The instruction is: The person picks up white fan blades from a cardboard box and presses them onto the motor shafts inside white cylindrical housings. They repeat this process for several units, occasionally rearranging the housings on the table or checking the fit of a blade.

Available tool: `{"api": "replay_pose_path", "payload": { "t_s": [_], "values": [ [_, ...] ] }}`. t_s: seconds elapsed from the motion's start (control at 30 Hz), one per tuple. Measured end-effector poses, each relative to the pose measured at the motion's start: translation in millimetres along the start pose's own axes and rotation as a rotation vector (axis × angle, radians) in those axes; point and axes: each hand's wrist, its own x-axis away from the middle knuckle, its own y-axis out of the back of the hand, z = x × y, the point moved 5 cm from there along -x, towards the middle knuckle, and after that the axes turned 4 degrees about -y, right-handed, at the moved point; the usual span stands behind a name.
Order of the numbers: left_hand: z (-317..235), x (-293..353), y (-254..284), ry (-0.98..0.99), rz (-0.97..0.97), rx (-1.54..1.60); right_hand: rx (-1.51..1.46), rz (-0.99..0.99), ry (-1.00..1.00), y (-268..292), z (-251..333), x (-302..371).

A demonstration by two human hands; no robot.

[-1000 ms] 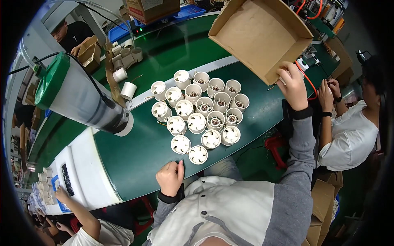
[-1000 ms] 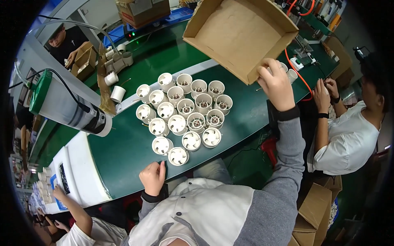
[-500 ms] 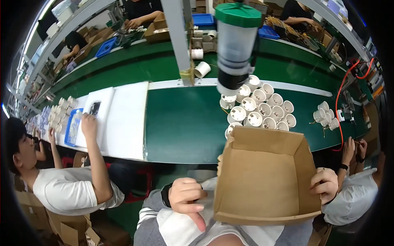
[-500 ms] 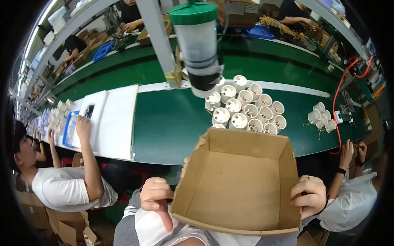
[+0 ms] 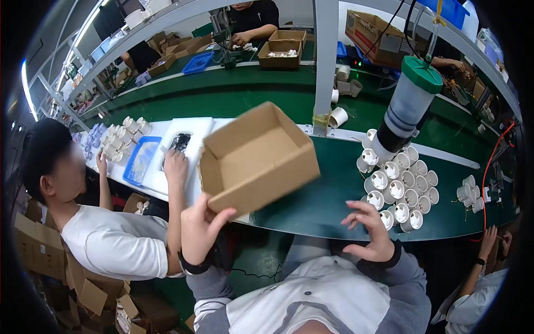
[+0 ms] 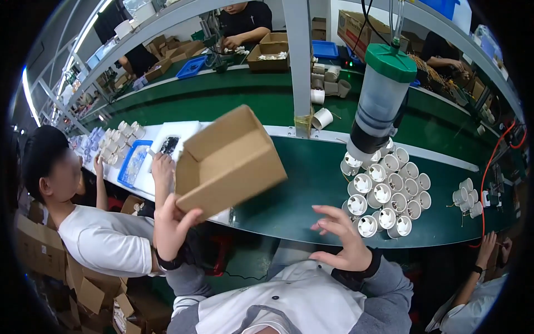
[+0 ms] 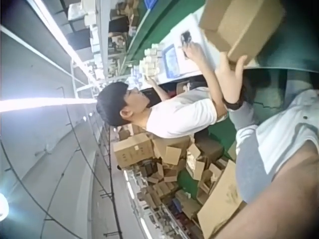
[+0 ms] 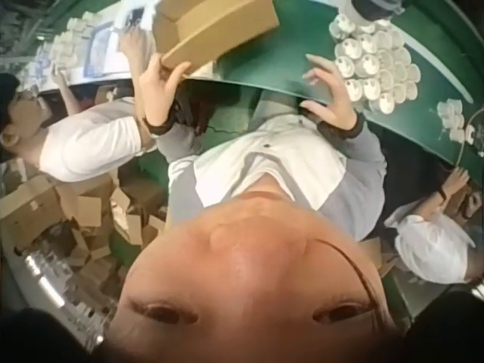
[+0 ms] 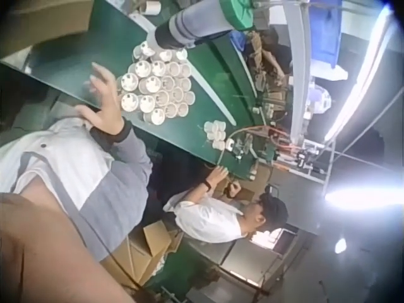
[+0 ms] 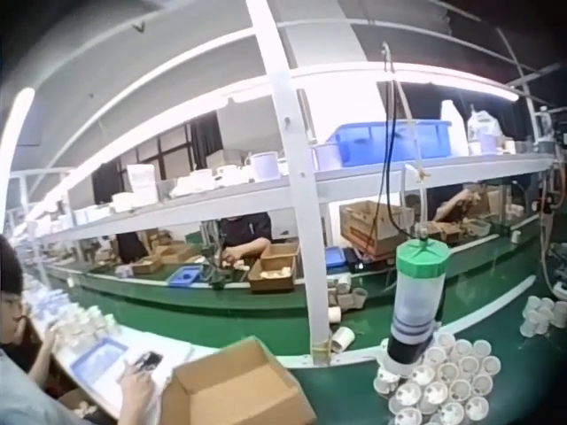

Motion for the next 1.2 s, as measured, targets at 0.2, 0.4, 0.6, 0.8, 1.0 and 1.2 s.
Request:
{"api": "replay_pose_path", "payload": {
  "t_s": [0.2, 0.4, 0.6, 0.8, 1.0, 1.2],
  "values": [
    [33, -197, -61, -0.189, -0.127, -0.103, -0.081, 0.058, -0.354, -15, -48, 32],
    [82, -336, -148, -0.268, -0.078, -0.213, -0.154, 0.164, -0.712, -19, -92, 69],
    [102, -451, -238, -0.445, -0.117, -0.252, -0.146, 0.070, -0.719, -8, -101, 65],
    [102, -533, -306, -0.273, -0.188, -0.347, 0.044, 0.027, -0.789, -17, -145, 142],
    [155, -542, -377, -0.125, 0.164, -0.389, -0.030, -0.023, -0.759, -14, -126, 121],
    [176, -534, -407, -0.293, 0.056, -0.475, 0.091, -0.032, -0.747, -19, -131, 125]
  ]
}}
